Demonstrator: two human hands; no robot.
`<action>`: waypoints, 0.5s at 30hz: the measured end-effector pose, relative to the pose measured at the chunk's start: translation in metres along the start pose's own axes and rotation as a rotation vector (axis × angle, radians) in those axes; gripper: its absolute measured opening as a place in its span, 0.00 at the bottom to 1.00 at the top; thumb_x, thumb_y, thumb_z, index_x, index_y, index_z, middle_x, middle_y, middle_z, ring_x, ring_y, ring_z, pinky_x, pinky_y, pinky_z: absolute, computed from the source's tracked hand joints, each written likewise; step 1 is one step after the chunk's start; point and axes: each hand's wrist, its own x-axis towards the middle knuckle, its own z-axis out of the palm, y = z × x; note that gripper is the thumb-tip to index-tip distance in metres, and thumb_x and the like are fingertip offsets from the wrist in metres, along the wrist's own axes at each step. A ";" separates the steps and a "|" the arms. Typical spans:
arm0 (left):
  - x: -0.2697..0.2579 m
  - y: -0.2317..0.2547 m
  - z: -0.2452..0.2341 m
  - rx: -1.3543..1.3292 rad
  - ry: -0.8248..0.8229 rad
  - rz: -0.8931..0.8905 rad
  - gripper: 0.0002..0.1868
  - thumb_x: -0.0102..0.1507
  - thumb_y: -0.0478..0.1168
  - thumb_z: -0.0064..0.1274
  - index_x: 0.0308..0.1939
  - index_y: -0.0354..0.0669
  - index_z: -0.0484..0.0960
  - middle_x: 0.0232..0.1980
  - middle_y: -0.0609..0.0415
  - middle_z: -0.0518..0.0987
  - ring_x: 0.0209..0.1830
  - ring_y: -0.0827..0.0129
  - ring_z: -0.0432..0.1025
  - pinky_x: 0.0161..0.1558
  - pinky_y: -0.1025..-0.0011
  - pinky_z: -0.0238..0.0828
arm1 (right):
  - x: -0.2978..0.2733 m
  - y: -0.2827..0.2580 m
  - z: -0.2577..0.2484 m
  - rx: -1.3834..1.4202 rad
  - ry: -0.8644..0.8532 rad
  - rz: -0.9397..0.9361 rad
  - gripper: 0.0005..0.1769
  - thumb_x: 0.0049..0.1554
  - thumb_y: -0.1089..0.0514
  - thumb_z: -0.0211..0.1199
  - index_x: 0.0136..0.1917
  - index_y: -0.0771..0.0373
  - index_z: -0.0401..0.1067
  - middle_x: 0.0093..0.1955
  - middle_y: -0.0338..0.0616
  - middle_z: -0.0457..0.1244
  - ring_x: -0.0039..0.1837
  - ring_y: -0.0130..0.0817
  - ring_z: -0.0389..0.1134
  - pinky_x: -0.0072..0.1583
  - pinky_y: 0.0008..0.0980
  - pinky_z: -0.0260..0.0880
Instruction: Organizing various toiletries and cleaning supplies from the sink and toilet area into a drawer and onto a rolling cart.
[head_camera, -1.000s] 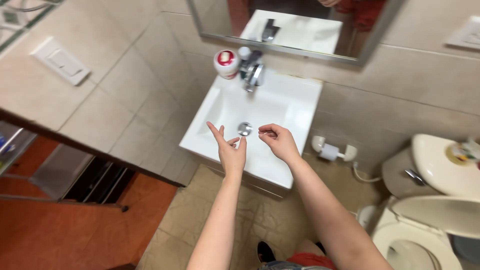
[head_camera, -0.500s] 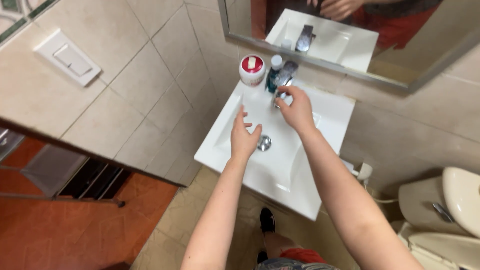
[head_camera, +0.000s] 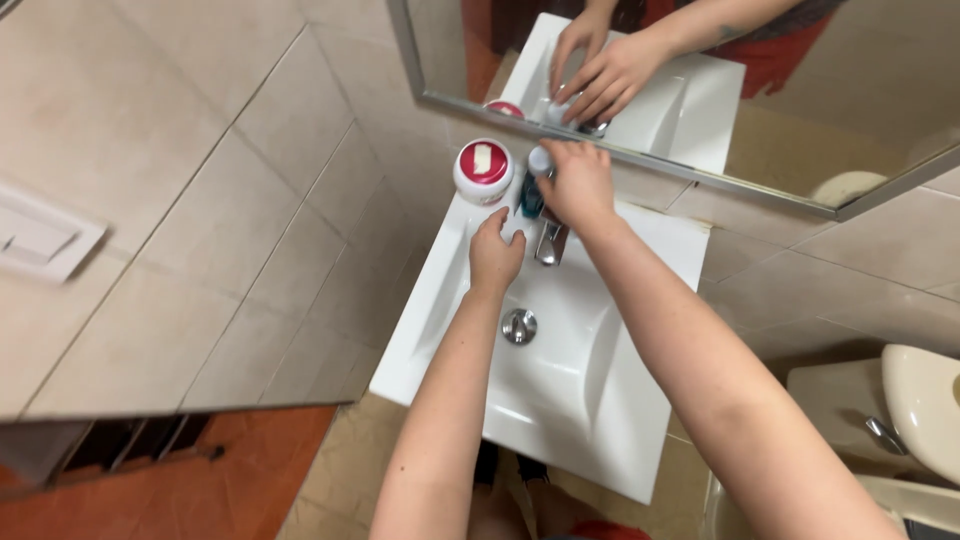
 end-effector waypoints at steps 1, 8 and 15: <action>0.012 -0.001 0.005 0.001 -0.013 0.008 0.28 0.64 0.40 0.53 0.69 0.45 0.73 0.66 0.48 0.76 0.69 0.61 0.70 0.67 0.65 0.70 | 0.003 0.004 0.008 -0.006 0.003 0.014 0.29 0.54 0.51 0.69 0.68 0.50 0.71 0.60 0.43 0.68 0.64 0.46 0.66 0.66 0.49 0.58; 0.054 -0.008 0.035 -0.034 -0.049 0.062 0.36 0.59 0.41 0.59 0.72 0.47 0.68 0.65 0.41 0.76 0.68 0.50 0.70 0.70 0.56 0.67 | 0.015 0.009 0.020 0.030 -0.113 0.065 0.27 0.52 0.49 0.72 0.64 0.48 0.72 0.53 0.39 0.69 0.59 0.41 0.69 0.69 0.47 0.53; 0.056 -0.004 0.041 -0.180 -0.003 0.033 0.36 0.56 0.47 0.66 0.67 0.54 0.72 0.61 0.44 0.79 0.65 0.47 0.71 0.69 0.53 0.67 | 0.010 0.001 0.013 0.122 -0.121 0.027 0.25 0.49 0.46 0.76 0.56 0.52 0.73 0.47 0.38 0.71 0.56 0.39 0.71 0.72 0.48 0.49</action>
